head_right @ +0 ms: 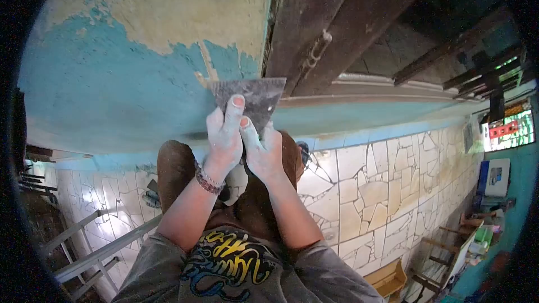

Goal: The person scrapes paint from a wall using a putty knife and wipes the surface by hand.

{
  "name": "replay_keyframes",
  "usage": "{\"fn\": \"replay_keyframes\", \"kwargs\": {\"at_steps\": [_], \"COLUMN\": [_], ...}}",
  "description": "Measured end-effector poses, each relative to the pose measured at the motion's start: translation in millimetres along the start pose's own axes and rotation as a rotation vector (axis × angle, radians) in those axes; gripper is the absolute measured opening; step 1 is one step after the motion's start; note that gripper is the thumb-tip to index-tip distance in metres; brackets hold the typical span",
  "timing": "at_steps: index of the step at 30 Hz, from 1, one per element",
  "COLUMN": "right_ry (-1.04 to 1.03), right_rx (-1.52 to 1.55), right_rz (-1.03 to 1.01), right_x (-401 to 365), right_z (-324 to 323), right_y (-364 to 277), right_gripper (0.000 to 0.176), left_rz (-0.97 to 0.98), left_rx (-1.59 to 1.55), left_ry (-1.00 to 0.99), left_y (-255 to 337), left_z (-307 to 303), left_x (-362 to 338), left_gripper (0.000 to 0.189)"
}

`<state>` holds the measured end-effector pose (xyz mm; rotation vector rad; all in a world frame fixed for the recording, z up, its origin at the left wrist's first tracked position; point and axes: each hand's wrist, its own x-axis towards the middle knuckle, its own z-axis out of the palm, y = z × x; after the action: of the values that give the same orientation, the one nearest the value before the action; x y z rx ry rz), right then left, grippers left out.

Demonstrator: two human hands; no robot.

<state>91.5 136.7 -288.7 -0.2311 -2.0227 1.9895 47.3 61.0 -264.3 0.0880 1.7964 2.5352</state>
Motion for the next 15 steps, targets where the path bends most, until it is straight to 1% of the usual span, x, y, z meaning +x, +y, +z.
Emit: {"fn": "replay_keyframes", "kwargs": {"at_steps": [2, 5, 6, 8, 11, 15], "right_ry": [-0.023, -0.017, -0.015, -0.012, -0.011, -0.015], "right_rx": [0.01, 0.05, 0.054, 0.022, -0.016, 0.0], "right_rz": [-0.002, 0.054, 0.059, 0.024, 0.027, -0.03], "right_x": [1.4, 2.7, 2.8, -0.5, 2.8, 8.0], "right_z": [-0.5, 1.2, 1.8, 0.1, 0.3, 0.3], "right_y": [-4.9, -2.5, -2.3, -2.1, -18.7, -12.6], "right_gripper": [0.031, 0.031, 0.031, 0.031, 0.029, 0.028], "left_rz": [0.023, 0.048, 0.029, -0.002, 0.074, 0.106], "left_rx": [0.051, 0.061, 0.051, 0.026, 0.042, 0.063], "left_ry": [-0.002, -0.021, -0.014, -0.001, 0.021, -0.045], "left_y": [1.7, 0.5, 1.8, 6.3, 13.8, 13.4], "left_z": [-0.9, -5.4, -4.3, 0.0, 4.0, -1.4], "left_x": [0.5, 2.1, 1.1, -3.4, 0.0, 3.2], "left_gripper": [0.047, 0.046, 0.047, 0.047, 0.046, 0.043]}}
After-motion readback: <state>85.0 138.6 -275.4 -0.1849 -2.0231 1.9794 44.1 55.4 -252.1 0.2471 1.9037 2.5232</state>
